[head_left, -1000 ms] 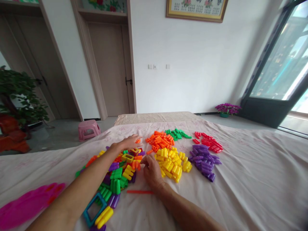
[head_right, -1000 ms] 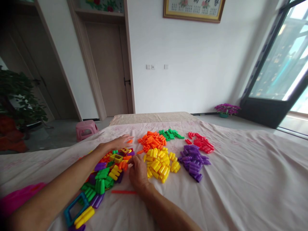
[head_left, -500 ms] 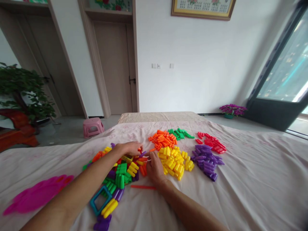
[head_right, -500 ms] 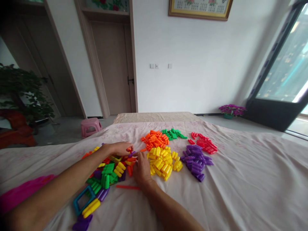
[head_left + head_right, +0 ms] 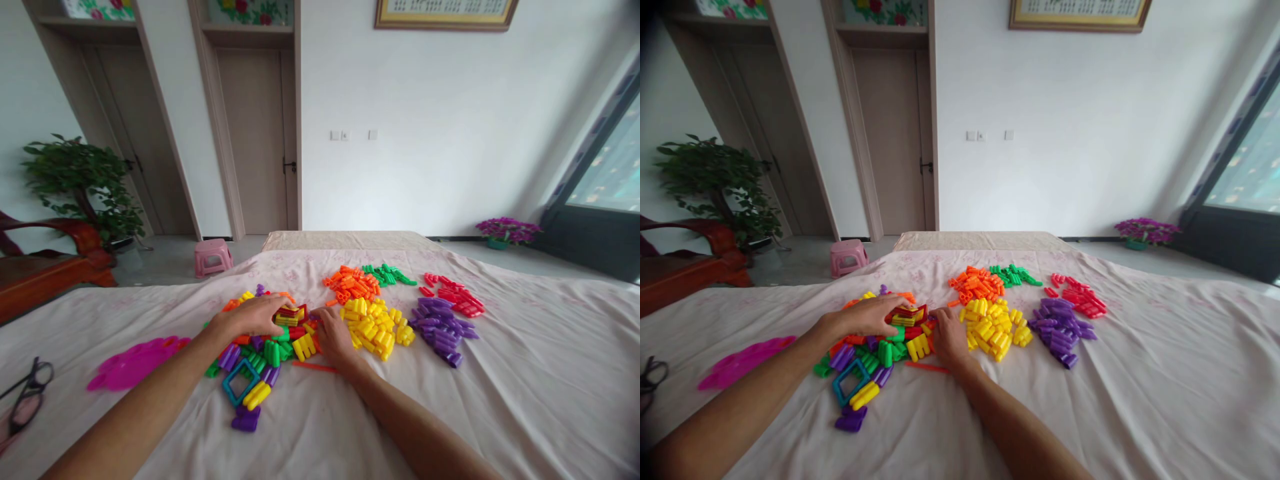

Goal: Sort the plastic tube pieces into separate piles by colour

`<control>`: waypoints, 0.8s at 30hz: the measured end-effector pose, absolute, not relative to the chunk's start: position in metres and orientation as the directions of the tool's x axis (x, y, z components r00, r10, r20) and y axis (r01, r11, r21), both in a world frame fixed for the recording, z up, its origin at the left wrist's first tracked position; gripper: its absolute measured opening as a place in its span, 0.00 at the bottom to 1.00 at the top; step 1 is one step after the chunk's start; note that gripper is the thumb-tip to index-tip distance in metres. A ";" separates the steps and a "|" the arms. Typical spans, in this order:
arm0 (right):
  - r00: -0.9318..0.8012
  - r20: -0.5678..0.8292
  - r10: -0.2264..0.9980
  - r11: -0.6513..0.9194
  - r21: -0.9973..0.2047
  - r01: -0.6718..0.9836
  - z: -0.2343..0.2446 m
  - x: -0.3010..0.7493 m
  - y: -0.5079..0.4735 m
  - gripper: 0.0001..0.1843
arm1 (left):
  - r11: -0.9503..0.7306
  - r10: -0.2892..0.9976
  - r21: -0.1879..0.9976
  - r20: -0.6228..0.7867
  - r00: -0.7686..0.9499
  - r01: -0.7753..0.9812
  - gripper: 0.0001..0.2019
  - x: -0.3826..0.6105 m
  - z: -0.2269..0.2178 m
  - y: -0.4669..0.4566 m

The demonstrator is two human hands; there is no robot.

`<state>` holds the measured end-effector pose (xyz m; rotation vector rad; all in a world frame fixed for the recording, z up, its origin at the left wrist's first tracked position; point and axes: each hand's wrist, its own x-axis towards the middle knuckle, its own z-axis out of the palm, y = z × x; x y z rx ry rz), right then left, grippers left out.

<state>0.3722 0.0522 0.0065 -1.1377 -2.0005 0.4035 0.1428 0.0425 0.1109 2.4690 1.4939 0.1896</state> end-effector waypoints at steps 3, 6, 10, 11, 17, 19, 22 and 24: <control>-0.292 0.474 0.831 0.544 -0.580 0.606 0.008 0.370 0.051 0.20 | -0.440 0.898 0.148 0.058 0.437 0.886 0.26 0.154 0.097 0.037; -0.302 0.476 0.826 0.548 -0.549 0.632 0.007 0.368 0.050 0.20 | -0.407 0.912 0.132 0.106 0.396 0.904 0.19 0.167 0.086 0.042; -0.317 0.478 0.819 0.552 -0.505 0.663 0.006 0.367 0.050 0.20 | -0.334 0.937 0.173 0.166 0.306 0.927 0.13 0.173 0.078 0.046; -0.322 0.476 0.819 0.552 -0.499 0.668 0.006 0.367 0.051 0.20 | -0.304 0.945 0.196 0.184 0.270 0.932 0.12 0.172 0.077 0.045; -0.347 0.458 0.818 0.557 -0.486 0.673 0.005 0.367 0.055 0.20 | -0.115 0.960 0.408 0.279 -0.004 0.906 0.13 0.135 0.085 0.027; -0.343 0.457 0.821 0.554 -0.491 0.672 0.004 0.367 0.057 0.20 | -0.061 0.958 0.480 0.273 -0.083 0.875 0.14 0.112 0.090 0.017; -0.339 0.451 0.826 0.548 -0.498 0.672 0.004 0.367 0.058 0.20 | 0.012 0.969 0.567 0.198 -0.150 0.824 0.17 0.069 0.095 0.001; -0.341 0.450 0.825 0.550 -0.503 0.667 0.005 0.367 0.058 0.21 | 0.076 0.974 0.597 0.127 -0.188 0.798 0.18 0.038 0.094 -0.010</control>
